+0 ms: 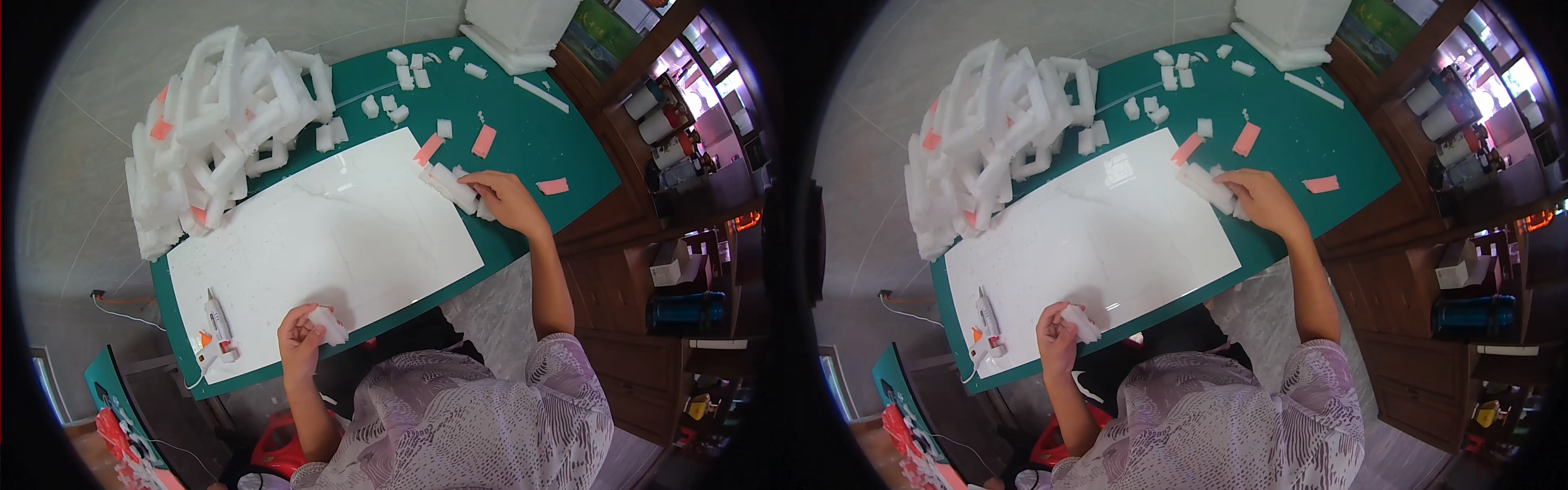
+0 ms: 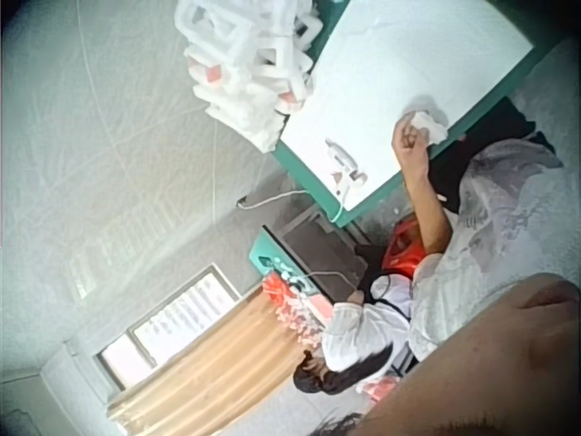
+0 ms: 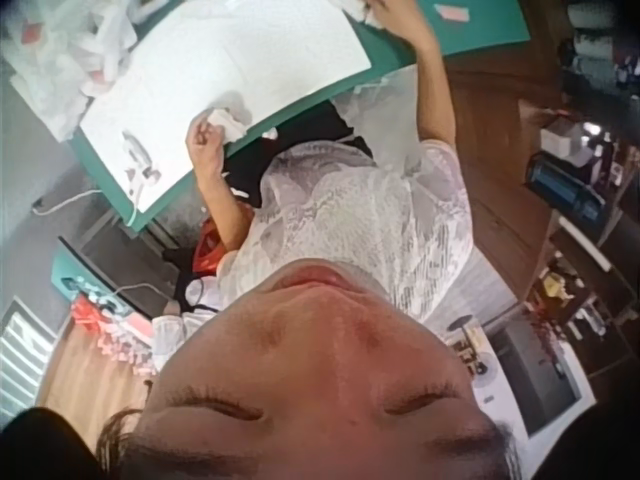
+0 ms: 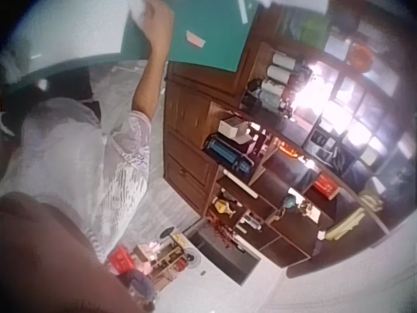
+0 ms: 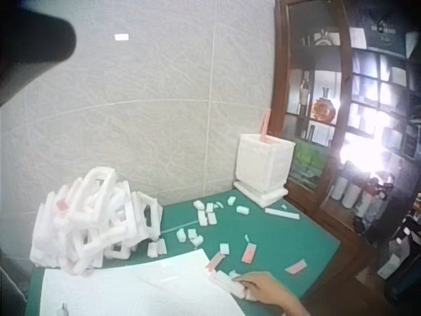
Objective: Apply hot glue to foam pieces and assemble them into a structure.
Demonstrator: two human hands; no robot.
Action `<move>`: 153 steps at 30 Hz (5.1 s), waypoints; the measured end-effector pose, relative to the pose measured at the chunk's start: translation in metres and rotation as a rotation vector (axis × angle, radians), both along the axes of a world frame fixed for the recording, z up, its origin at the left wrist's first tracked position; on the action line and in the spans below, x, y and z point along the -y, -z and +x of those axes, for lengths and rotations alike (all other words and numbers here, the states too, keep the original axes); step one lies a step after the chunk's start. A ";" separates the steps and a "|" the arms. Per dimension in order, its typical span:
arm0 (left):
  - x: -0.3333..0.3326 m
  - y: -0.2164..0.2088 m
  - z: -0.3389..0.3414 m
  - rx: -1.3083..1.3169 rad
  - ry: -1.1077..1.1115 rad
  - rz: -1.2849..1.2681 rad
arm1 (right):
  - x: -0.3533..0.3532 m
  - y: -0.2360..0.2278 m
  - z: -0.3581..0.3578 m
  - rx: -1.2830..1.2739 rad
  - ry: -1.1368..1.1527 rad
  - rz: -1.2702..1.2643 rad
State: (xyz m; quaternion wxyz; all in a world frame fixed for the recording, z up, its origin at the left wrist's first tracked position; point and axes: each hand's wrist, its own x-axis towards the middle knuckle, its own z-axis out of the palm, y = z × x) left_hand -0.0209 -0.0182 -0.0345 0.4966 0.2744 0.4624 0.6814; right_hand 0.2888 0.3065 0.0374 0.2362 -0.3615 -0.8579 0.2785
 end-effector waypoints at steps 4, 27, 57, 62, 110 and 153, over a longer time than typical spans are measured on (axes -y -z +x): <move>0.000 -0.002 0.000 0.006 0.003 -0.001 | 0.000 -0.004 0.001 0.013 -0.007 0.008; -0.003 -0.005 0.000 0.038 0.028 0.050 | 0.015 -0.012 0.024 0.151 0.043 -0.021; 0.003 0.001 0.004 0.038 0.019 0.064 | 0.022 -0.002 -0.004 0.200 0.029 0.238; -0.011 -0.012 0.014 0.083 -0.048 0.017 | 0.035 -0.015 -0.027 0.145 0.043 0.192; 0.119 -0.050 -0.131 -1.704 -0.296 -0.505 | 0.178 0.009 -0.245 -0.158 -0.531 -0.682; 0.095 -0.035 -0.076 -1.841 -0.581 -0.342 | 0.177 0.026 -0.316 -0.241 -0.668 -0.889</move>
